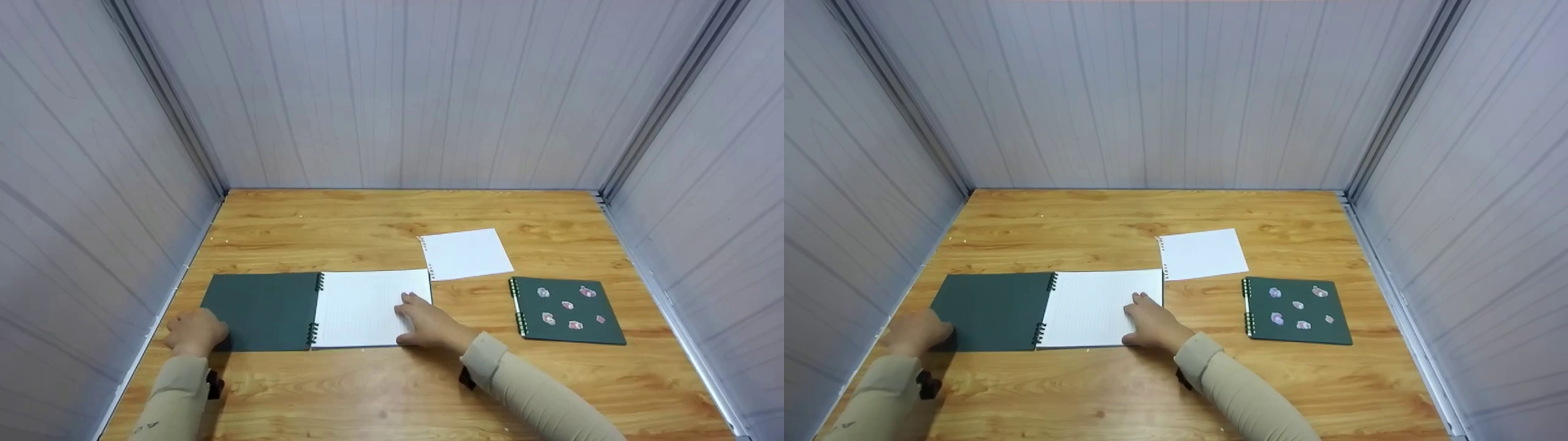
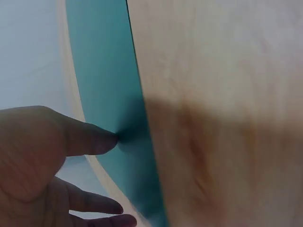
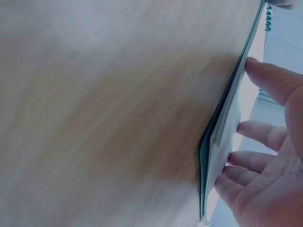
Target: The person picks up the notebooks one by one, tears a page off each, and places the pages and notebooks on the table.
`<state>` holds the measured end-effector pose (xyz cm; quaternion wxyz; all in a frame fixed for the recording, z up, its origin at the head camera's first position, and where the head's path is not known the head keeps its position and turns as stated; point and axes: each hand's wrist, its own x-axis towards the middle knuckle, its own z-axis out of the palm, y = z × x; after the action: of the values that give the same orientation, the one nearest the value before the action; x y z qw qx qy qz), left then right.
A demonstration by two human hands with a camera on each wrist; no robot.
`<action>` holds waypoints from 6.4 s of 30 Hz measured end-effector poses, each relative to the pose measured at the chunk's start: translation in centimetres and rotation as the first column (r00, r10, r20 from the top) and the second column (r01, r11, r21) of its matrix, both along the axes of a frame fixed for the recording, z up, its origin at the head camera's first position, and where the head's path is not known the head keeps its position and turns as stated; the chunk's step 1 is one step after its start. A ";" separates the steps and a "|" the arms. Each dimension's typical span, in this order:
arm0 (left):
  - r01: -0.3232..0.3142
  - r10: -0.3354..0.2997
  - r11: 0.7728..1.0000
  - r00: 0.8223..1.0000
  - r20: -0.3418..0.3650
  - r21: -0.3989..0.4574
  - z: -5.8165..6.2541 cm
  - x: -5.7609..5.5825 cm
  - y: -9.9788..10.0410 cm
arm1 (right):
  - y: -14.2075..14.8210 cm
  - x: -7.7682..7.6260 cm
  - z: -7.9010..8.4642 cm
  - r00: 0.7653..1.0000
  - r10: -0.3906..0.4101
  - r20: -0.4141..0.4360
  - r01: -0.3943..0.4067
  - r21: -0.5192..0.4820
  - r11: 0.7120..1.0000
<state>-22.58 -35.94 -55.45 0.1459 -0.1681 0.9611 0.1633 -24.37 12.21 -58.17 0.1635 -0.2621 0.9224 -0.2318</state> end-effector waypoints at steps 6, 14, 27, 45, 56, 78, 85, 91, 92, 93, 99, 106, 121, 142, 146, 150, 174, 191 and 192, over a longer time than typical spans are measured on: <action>0.270 -0.265 0.963 0.954 -0.144 0.015 -0.4 -1.6 3.1 | -0.1 -0.2 0.2 1.000 -0.015 -0.007 0.015 -0.015 1.000; 0.496 -0.479 0.868 0.848 -0.228 0.021 -1.2 -3.8 7.4 | -0.2 -1.4 0.5 0.998 -0.061 -0.032 0.059 -0.048 0.997; 0.584 -0.587 0.809 0.797 -0.145 -0.067 -2.5 -4.8 9.3 | 0.0 -3.0 -0.2 0.988 -0.143 -0.063 0.143 -0.014 0.990; 0.602 -0.612 0.791 0.775 -0.158 -0.110 -2.2 -5.0 9.4 | -0.9 -3.9 -0.8 0.988 -0.119 -0.097 0.129 0.107 0.986; 0.595 -0.604 0.797 0.784 -0.147 -0.100 -2.6 -5.0 9.5 | -1.1 -3.8 -0.8 0.988 -0.119 -0.103 0.130 0.106 0.986; 0.583 -0.590 0.807 0.790 -0.164 -0.092 -2.7 -5.2 9.5 | -1.6 -3.1 -0.5 0.978 -0.201 -0.065 0.196 -0.070 0.978; 0.583 -0.587 0.809 0.792 -0.166 -0.077 -2.4 -5.2 9.8 | -1.4 -3.0 0.8 0.943 -0.333 0.024 0.327 -0.258 0.909; 0.577 -0.580 0.814 0.800 -0.155 -0.073 -2.1 -5.4 9.9 | -0.8 -3.3 2.0 0.908 -0.407 0.098 0.411 -0.395 0.821; 0.573 -0.577 0.816 0.803 -0.150 -0.073 -2.0 -5.5 10.0 | -0.7 -3.3 2.1 0.902 -0.416 0.114 0.424 -0.415 0.805; 0.570 -0.575 0.818 0.805 -0.148 -0.076 -2.0 -5.5 10.0 | -0.6 -3.4 2.1 0.897 -0.425 0.124 0.434 -0.434 0.790; 0.539 -0.545 0.838 0.828 -0.129 -0.081 -1.9 -5.9 10.4 | 0.0 -3.6 2.1 0.875 -0.455 0.165 0.472 -0.500 0.726; 0.533 -0.541 0.840 0.837 -0.083 -0.099 -1.9 -6.2 11.1 | 0.0 -3.2 2.4 0.857 -0.446 0.257 0.512 -0.514 0.688; 0.541 -0.551 0.833 0.831 -0.080 -0.118 -1.8 -6.4 11.2 | 1.2 -2.8 1.1 0.797 -0.472 0.377 0.595 -0.357 0.720; 0.546 -0.553 0.833 0.824 -0.120 -0.089 -2.4 -6.1 10.8 | 1.8 -1.6 0.8 0.729 -0.449 0.517 0.642 -0.287 0.711; 0.551 -0.557 0.830 0.819 -0.133 -0.085 -2.2 -6.1 10.9 | 1.8 -1.4 0.8 0.750 -0.440 0.493 0.615 -0.277 0.738; 0.556 -0.563 0.826 0.816 -0.129 -0.091 -2.1 -6.1 10.9 | 1.8 -1.2 0.8 0.767 -0.432 0.474 0.588 -0.251 0.769; 0.545 -0.552 0.834 0.823 -0.133 -0.084 -1.9 -6.0 10.3 | 3.8 -0.3 0.8 0.852 -0.310 0.423 0.452 -0.294 0.842; 0.565 -0.564 0.825 0.819 -0.104 -0.019 -2.2 -6.0 10.3 | 4.6 -0.2 0.4 0.857 -0.271 0.437 0.429 -0.318 0.845; 0.564 -0.562 0.826 0.821 -0.104 -0.018 -2.3 -6.1 10.3 | 4.5 -0.2 0.3 0.854 -0.277 0.441 0.437 -0.315 0.843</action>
<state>-28.67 -25.66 -57.70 0.1383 0.1326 0.9731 0.1281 -24.60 16.75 -57.82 0.2333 -0.0604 0.8377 -0.4901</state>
